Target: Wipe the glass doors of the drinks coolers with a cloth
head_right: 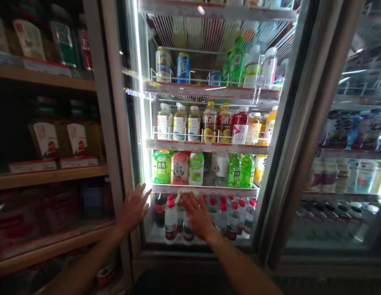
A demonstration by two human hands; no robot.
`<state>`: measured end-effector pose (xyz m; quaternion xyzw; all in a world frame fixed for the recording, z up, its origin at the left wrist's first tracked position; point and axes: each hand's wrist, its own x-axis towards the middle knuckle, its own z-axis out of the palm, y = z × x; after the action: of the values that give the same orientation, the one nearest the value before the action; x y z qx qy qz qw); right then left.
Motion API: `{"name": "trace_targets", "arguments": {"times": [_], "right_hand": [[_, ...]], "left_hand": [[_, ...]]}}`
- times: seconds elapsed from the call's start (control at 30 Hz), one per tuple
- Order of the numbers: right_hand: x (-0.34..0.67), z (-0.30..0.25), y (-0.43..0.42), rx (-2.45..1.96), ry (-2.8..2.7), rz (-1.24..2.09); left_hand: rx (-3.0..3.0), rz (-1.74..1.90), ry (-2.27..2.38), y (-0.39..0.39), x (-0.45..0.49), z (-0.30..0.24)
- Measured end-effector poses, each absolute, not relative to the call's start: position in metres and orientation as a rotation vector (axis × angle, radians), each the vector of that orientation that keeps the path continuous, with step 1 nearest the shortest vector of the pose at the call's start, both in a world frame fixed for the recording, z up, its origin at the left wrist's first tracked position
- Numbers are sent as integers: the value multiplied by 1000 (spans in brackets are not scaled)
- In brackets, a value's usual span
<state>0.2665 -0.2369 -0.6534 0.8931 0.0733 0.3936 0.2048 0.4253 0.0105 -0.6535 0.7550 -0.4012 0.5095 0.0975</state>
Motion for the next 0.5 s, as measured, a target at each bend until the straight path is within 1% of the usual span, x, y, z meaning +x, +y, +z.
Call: {"name": "trace_targets", "arguments": {"times": [0.07, 0.1, 0.17, 0.27, 0.33, 0.4, 0.5], "right_hand": [[269, -673, -227, 2496, 364, 976], [272, -673, -222, 2500, 397, 968], [283, -654, -211, 2525, 385, 1025], [306, -606, -188, 2586, 266, 1177], [318, -591, -174, 2613, 263, 1203], [322, -603, -163, 2617, 373, 1135], [320, -641, -155, 2589, 599, 930]], "left_hand": [[2246, 1475, -1178, 13, 425, -656], [2249, 1462, -1168, 14, 425, -656], [2258, 1448, -1134, 16, 425, -655], [2253, 1467, -1051, 20, 427, -651], [2244, 1472, -986, 21, 426, -649], [2243, 1478, -948, 24, 426, -649], [2266, 1491, -967, 31, 425, -652]]}}
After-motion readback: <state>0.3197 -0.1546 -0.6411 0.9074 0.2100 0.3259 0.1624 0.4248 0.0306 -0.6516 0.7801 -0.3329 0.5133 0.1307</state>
